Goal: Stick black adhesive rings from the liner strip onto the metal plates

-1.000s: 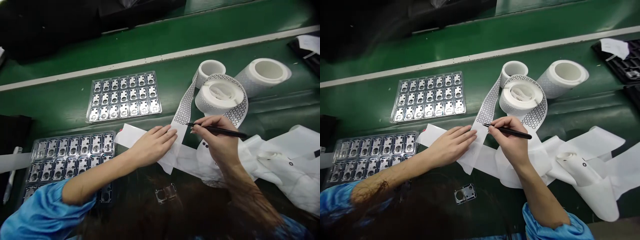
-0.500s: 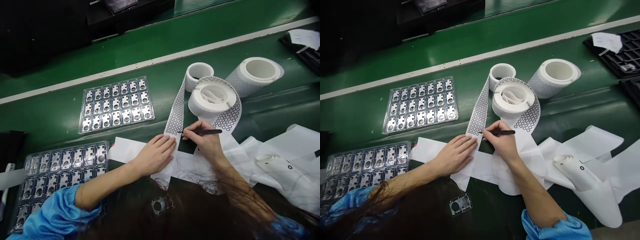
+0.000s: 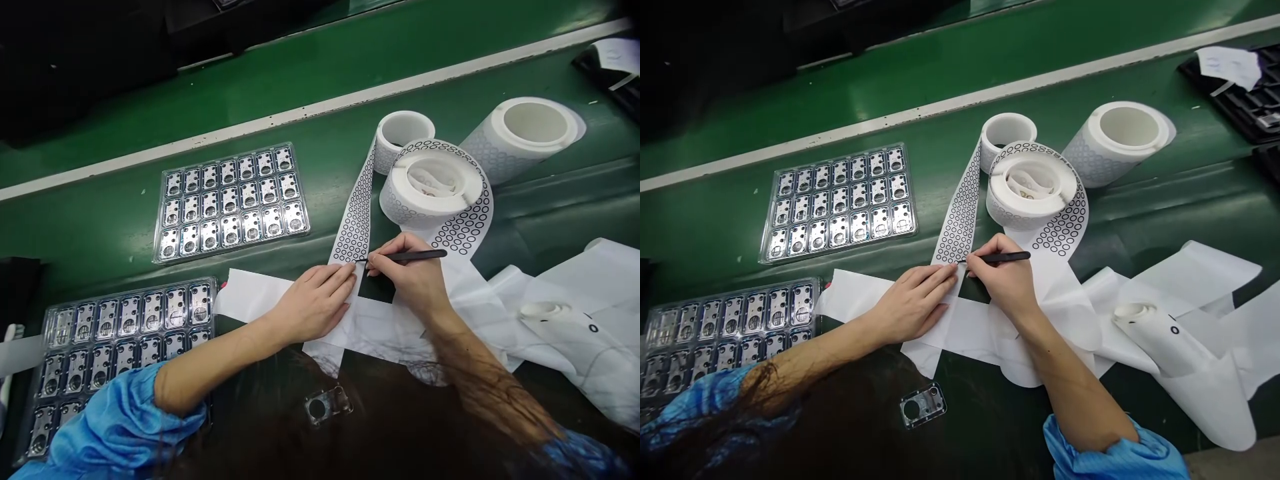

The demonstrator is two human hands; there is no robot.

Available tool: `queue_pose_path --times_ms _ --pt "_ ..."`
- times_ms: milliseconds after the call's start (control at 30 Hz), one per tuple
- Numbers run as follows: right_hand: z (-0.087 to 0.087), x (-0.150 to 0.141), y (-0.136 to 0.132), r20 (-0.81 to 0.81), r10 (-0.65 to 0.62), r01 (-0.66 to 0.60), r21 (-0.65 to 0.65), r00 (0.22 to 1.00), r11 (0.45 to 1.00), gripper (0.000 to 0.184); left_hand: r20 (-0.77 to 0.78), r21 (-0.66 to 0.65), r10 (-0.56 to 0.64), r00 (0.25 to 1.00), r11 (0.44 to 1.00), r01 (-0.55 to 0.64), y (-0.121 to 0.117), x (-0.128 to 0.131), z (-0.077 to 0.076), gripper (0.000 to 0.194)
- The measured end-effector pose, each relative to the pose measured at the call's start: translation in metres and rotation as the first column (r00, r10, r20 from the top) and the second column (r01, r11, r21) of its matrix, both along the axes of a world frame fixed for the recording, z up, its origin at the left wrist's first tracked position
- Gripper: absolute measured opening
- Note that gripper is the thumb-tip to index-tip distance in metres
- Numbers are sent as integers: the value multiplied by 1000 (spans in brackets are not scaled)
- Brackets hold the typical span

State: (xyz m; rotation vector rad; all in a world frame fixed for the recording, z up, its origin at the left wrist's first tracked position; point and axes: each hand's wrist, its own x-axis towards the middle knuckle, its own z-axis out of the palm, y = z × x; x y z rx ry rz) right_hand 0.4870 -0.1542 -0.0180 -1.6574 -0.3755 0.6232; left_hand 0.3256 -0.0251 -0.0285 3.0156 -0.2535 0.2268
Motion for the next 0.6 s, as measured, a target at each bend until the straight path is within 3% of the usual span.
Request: queue_pose_path --times_ms 400,600 --pt "-5 7 -2 22 53 -52 -11 998 999 24 38 1 1 999 1000 -1 -1 1 2 42" --pt "-7 3 -1 14 10 -10 -15 1000 1000 23 7 14 3 1000 1000 -3 -1 1 2 43"
